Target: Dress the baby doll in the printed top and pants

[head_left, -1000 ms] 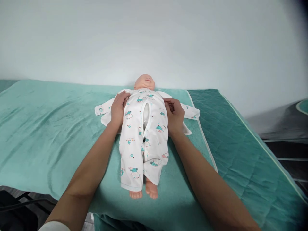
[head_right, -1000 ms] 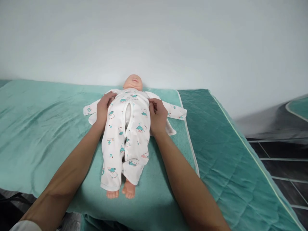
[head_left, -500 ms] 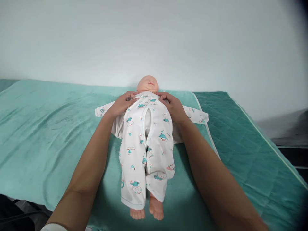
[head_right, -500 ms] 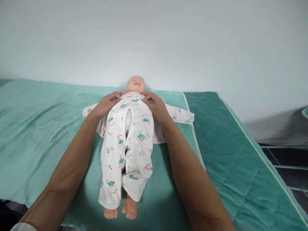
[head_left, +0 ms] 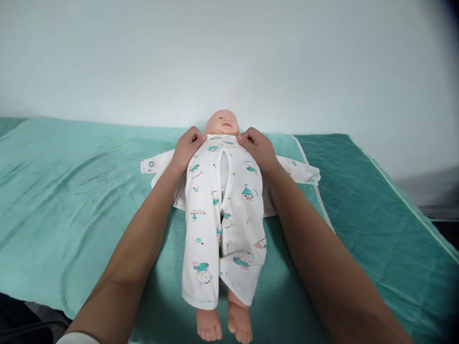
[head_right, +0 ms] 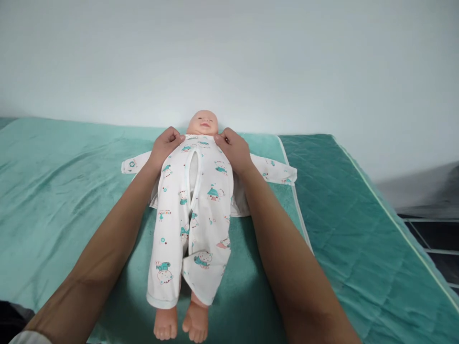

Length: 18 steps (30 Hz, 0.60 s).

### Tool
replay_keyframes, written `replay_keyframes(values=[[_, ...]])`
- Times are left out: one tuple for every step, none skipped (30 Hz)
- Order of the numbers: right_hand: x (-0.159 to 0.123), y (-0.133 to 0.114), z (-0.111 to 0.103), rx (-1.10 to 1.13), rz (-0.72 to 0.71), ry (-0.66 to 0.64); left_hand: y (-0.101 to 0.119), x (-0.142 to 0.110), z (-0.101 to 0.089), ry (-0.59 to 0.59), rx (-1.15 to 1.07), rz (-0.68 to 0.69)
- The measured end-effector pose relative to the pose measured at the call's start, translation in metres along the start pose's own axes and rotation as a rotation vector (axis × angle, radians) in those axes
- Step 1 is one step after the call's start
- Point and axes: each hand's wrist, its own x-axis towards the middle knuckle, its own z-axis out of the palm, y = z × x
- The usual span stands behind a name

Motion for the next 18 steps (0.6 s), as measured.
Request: replay_keyframes(values=[[0.001,0.000,0.001,-0.001,-0.002,0.008,0.000,0.002,0.001,0.008,0.017,-0.011],[0.001,0.000,0.002,0.007,-0.006,0.017,-0.001,0.003,0.002,0.010,0.024,-0.016],[0.001,-0.001,0.003,0.020,-0.009,0.022,-0.002,0.004,0.002,0.009,0.017,-0.012],[0.000,-0.001,0.004,0.035,-0.009,0.029,-0.003,0.004,0.003,0.003,-0.003,0.000],[-0.002,-0.001,0.005,0.048,-0.004,0.037,-0.004,0.003,0.003,-0.006,-0.028,0.020],[-0.004,0.000,0.006,0.058,0.004,0.047,-0.006,0.002,0.003,-0.020,-0.048,0.045],[-0.006,0.000,0.006,0.064,0.011,0.060,-0.006,0.000,0.002,-0.037,-0.054,0.073],[-0.008,0.000,0.007,0.067,0.008,0.073,-0.007,-0.002,0.002,-0.058,-0.043,0.102],[-0.011,0.001,0.006,0.063,-0.008,0.082,-0.008,-0.005,0.001,-0.079,-0.014,0.130],[-0.014,0.002,0.006,0.053,-0.037,0.084,-0.008,-0.009,-0.001,-0.096,0.023,0.157],[-0.018,0.003,0.005,0.039,-0.074,0.076,-0.007,-0.013,-0.002,-0.108,0.059,0.181],[-0.022,0.004,0.003,0.022,-0.112,0.061,-0.007,-0.017,-0.003,-0.112,0.093,0.202],[-0.026,0.005,0.002,0.004,-0.145,0.043,-0.007,-0.021,-0.005,-0.112,0.128,0.220],[-0.031,0.007,0.000,-0.013,-0.168,0.032,-0.007,-0.025,-0.007,-0.108,0.167,0.238],[-0.035,0.009,-0.002,-0.030,-0.182,0.030,-0.007,-0.030,-0.008,-0.099,0.211,0.254],[-0.041,0.011,-0.003,-0.045,-0.190,0.039,-0.007,-0.035,-0.010,-0.087,0.259,0.268],[-0.047,0.012,-0.005,-0.062,-0.199,0.051,-0.007,-0.039,-0.012,-0.070,0.309,0.279],[-0.053,0.014,-0.006,-0.080,-0.216,0.060,-0.008,-0.044,-0.013,-0.053,0.357,0.283]])
